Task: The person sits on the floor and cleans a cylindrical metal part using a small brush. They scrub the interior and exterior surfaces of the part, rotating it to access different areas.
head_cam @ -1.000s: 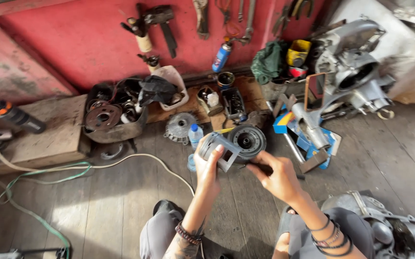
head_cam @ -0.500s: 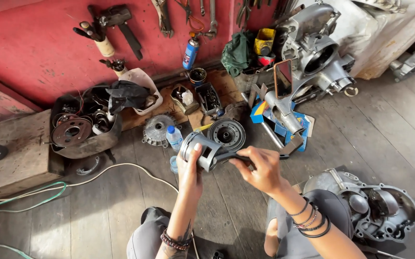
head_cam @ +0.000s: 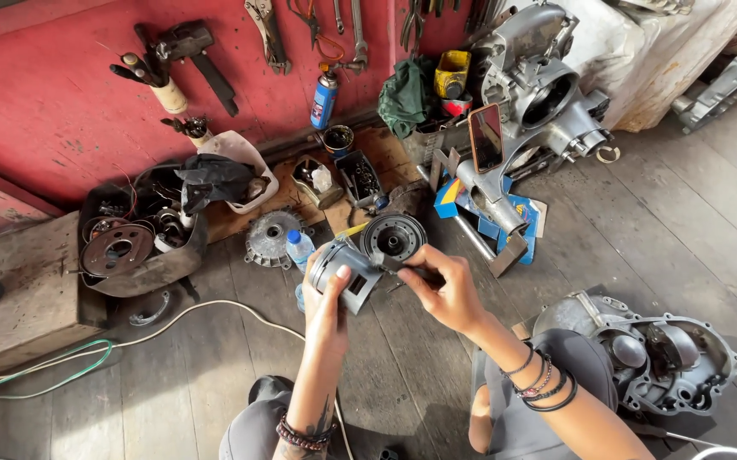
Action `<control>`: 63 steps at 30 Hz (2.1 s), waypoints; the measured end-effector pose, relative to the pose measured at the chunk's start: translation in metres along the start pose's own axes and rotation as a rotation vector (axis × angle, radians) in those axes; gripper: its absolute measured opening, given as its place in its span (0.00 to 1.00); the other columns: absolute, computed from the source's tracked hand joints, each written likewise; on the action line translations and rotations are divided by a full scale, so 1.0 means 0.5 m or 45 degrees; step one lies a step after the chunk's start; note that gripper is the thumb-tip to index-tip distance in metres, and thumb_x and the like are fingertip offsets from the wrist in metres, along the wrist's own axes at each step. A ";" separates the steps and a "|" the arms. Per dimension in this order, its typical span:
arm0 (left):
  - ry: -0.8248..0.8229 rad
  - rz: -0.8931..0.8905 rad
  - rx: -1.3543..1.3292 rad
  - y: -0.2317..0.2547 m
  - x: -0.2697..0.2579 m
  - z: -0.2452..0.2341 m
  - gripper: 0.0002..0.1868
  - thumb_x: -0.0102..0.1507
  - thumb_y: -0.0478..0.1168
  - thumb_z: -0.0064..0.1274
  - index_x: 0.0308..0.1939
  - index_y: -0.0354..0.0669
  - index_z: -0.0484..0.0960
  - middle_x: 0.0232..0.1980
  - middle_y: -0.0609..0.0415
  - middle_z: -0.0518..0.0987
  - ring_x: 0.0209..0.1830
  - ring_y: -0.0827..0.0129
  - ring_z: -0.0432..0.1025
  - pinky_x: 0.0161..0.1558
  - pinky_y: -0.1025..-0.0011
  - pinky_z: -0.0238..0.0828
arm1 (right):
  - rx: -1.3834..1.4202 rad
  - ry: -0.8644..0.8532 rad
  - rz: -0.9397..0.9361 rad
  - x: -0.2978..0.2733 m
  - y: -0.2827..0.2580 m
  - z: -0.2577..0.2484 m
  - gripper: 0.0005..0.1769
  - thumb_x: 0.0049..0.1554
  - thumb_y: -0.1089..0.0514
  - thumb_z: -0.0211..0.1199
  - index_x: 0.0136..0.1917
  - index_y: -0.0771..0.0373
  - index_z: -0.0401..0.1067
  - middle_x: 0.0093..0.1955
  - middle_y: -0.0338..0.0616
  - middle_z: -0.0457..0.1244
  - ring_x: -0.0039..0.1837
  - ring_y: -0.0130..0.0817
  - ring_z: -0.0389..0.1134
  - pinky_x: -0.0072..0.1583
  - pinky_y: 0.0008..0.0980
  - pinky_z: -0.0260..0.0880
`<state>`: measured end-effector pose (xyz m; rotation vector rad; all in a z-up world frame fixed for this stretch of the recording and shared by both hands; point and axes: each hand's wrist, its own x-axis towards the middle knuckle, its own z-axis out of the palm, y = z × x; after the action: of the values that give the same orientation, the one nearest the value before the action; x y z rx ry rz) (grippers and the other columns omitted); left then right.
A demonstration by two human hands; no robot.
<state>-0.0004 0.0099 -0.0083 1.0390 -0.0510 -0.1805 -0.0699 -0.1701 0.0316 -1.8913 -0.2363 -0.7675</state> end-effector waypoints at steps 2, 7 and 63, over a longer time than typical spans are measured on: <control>-0.053 0.029 -0.024 0.007 -0.002 0.003 0.33 0.56 0.48 0.65 0.62 0.42 0.72 0.46 0.38 0.83 0.43 0.63 0.79 0.41 0.65 0.81 | 0.046 -0.034 0.006 0.001 0.002 -0.011 0.04 0.57 0.63 0.65 0.40 0.64 0.75 0.19 0.43 0.58 0.22 0.26 0.55 0.29 0.25 0.57; -0.128 0.096 0.010 -0.003 0.011 -0.014 0.33 0.54 0.47 0.67 0.60 0.42 0.75 0.48 0.38 0.84 0.45 0.64 0.80 0.43 0.65 0.81 | 0.121 -0.169 0.038 0.022 -0.022 -0.036 0.04 0.57 0.61 0.67 0.40 0.62 0.76 0.18 0.41 0.58 0.23 0.23 0.55 0.29 0.24 0.57; -0.181 0.088 0.186 0.048 -0.024 0.067 0.21 0.63 0.54 0.55 0.53 0.45 0.86 0.55 0.49 0.83 0.55 0.71 0.73 0.64 0.66 0.68 | -0.082 -0.385 0.144 0.034 0.014 -0.067 0.13 0.42 0.56 0.81 0.41 0.57 0.82 0.39 0.41 0.72 0.48 0.34 0.73 0.57 0.39 0.72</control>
<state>-0.0137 -0.0049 0.0298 1.1673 -0.2318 -0.1896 -0.0669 -0.2057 0.0457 -2.0606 -0.2928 -0.4157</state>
